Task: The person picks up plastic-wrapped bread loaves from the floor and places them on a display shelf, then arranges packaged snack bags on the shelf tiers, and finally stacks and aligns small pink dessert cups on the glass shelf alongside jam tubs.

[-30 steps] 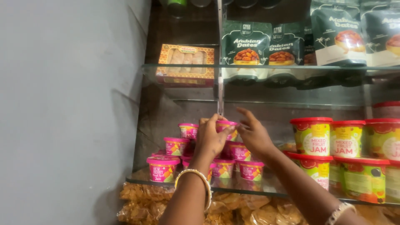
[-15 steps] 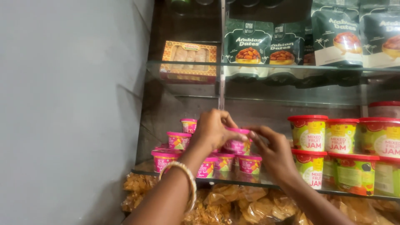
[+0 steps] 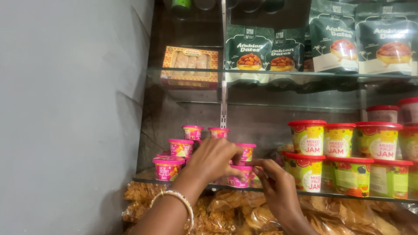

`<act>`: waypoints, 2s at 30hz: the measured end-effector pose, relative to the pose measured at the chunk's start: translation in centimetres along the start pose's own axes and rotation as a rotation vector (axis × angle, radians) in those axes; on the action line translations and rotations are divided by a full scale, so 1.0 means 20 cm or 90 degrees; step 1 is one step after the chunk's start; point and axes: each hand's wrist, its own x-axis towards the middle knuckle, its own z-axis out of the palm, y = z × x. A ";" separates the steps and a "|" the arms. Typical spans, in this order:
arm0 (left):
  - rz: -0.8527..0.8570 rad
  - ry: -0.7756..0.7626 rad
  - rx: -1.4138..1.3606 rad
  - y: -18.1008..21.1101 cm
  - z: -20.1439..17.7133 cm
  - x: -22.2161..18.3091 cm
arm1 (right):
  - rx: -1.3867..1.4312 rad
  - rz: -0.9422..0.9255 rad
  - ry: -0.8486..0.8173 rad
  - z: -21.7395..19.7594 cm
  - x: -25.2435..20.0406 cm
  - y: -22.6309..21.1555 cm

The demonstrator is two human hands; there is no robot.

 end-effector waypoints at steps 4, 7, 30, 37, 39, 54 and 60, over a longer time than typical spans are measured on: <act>-0.013 -0.018 0.058 -0.03 0.02 0.01 | -0.086 -0.070 -0.038 0.01 0.01 0.03; 0.003 0.072 0.031 -0.04 0.02 -0.01 | 0.020 -0.176 -0.047 0.01 0.01 -0.05; -0.188 0.082 -0.034 0.06 0.07 -0.11 | -0.007 -0.061 -0.129 -0.02 0.13 0.04; -0.164 0.125 0.005 0.00 0.15 0.11 | -0.061 -0.014 0.023 -0.05 0.23 0.07; -0.180 0.127 -0.017 -0.02 0.22 0.21 | -0.113 -0.081 0.053 -0.01 0.28 0.13; -0.329 -0.023 0.017 -0.14 0.36 0.42 | -0.290 -0.278 -0.159 0.15 0.82 0.38; -0.343 0.023 -0.045 -0.13 0.33 0.33 | -0.284 -0.117 -0.305 0.16 0.75 0.29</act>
